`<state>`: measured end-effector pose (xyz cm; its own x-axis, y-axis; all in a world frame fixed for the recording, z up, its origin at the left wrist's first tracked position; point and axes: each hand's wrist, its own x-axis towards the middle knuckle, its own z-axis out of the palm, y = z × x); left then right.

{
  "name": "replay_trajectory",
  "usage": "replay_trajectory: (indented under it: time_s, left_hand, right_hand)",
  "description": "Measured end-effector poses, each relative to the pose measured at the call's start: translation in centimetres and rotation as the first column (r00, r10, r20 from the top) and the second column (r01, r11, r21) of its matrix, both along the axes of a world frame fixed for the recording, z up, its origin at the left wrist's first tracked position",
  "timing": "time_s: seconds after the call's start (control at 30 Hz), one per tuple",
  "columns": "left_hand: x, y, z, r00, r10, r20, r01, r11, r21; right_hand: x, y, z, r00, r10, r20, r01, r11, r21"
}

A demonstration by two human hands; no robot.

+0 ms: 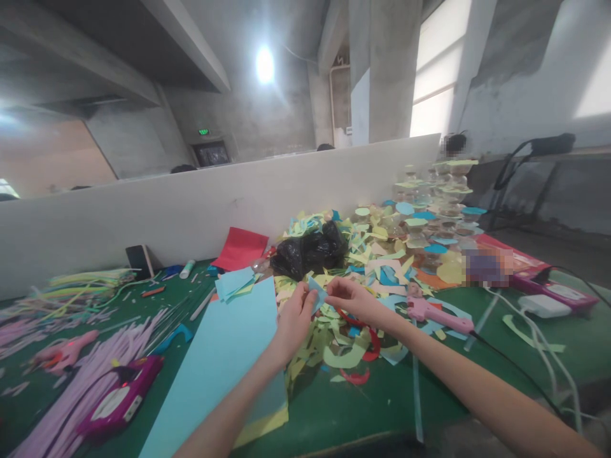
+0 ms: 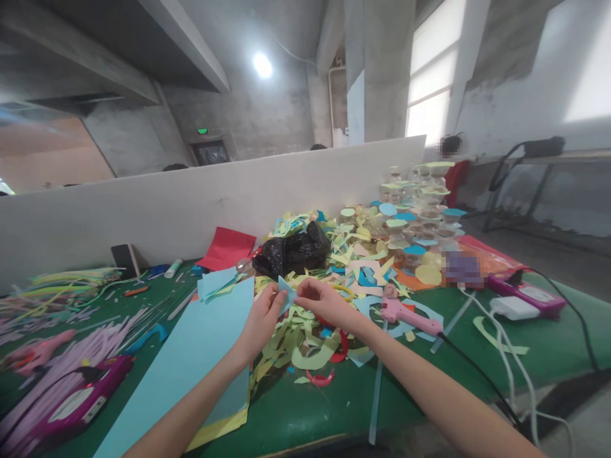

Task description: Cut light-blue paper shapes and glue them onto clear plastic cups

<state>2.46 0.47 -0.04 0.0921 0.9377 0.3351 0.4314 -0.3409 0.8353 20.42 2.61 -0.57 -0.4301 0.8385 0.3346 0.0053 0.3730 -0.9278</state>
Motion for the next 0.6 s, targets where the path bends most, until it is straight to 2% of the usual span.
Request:
replay_trajectory:
  time_s: [0.17,0.3,0.6]
  left_hand:
    - [0.0,-0.18,0.08,1.0,-0.003,-0.004,0.003,1.0,0.016]
    - [0.02,-0.39,0.09,1.0,-0.02,-0.02,0.021,0.999,0.041]
    - [0.26,-0.52,0.26,0.998,-0.066,-0.019,0.066,0.998,0.015]
  right_hand:
    - [-0.25,-0.18,0.03,1.0,-0.014,-0.012,0.013,1.0,-0.026]
    - [-0.45,-0.43,-0.06,0.999,0.002,0.055,0.001,0.998,-0.055]
    - [-0.49,-0.6,0.26,0.997,0.014,0.07,-0.01,0.998,-0.055]
